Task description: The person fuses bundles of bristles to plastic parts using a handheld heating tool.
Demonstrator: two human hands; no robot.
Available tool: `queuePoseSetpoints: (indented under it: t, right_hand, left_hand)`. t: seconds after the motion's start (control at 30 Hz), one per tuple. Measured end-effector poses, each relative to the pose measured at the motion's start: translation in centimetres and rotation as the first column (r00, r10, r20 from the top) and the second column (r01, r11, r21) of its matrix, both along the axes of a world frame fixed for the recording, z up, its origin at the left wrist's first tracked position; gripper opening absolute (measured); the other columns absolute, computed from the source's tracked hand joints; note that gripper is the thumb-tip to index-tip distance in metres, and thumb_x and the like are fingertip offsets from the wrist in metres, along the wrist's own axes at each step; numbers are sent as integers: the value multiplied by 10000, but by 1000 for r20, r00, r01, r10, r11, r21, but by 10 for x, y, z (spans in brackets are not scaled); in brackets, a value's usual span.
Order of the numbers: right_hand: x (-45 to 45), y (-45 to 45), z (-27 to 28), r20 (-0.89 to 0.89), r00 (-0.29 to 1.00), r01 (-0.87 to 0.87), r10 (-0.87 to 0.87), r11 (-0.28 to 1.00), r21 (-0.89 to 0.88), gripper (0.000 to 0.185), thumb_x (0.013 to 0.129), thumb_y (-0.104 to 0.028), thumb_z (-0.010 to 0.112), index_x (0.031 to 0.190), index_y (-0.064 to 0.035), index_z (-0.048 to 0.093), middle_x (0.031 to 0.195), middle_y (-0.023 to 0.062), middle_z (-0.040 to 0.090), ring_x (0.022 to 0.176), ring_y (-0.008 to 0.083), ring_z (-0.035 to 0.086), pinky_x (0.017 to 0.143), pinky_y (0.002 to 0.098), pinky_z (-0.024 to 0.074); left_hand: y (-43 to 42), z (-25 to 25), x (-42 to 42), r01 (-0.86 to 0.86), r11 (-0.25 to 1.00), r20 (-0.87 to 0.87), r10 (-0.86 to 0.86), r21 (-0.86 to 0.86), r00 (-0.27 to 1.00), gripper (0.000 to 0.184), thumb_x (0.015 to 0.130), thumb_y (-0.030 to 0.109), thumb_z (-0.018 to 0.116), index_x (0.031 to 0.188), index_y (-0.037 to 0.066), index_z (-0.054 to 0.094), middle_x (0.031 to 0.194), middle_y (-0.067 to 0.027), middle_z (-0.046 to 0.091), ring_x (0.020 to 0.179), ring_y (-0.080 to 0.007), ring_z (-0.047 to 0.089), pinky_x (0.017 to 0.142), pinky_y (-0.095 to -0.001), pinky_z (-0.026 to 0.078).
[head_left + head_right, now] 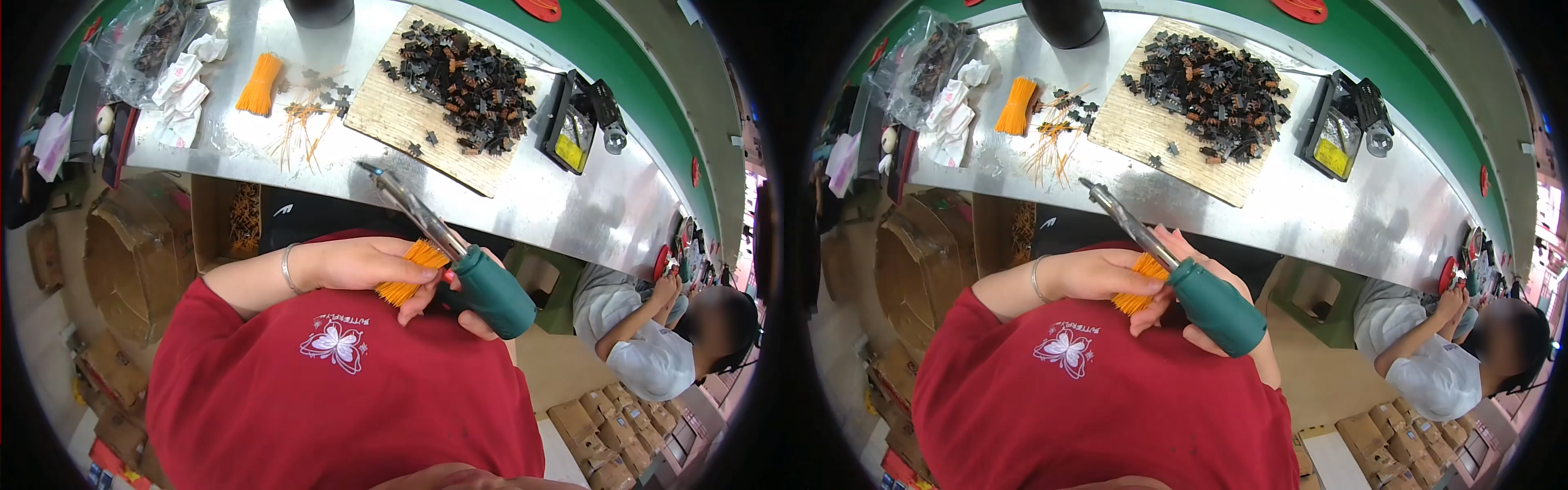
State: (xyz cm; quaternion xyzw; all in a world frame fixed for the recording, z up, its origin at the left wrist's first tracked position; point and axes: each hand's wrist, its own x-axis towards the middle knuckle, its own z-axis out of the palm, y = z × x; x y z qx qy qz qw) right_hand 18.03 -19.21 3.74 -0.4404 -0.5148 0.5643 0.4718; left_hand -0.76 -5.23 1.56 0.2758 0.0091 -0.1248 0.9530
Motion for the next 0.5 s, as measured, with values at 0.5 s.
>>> queuePoseSetpoints:
  t: [0.5]
  right_hand:
    - [-4, 2, -15, -232, 884, 435, -407, 897, 84, 334, 900, -250, 667, 1106, -14, 551, 1332, 234, 524, 1029, 268, 604, 831, 384, 498]
  left_hand:
    - [15, -1, 0, -464, 804, -253, 568, 371, 783, 170, 1064, 229, 423, 1013, 75, 478, 652, 41, 372, 519, -66, 323, 469, -221, 293]
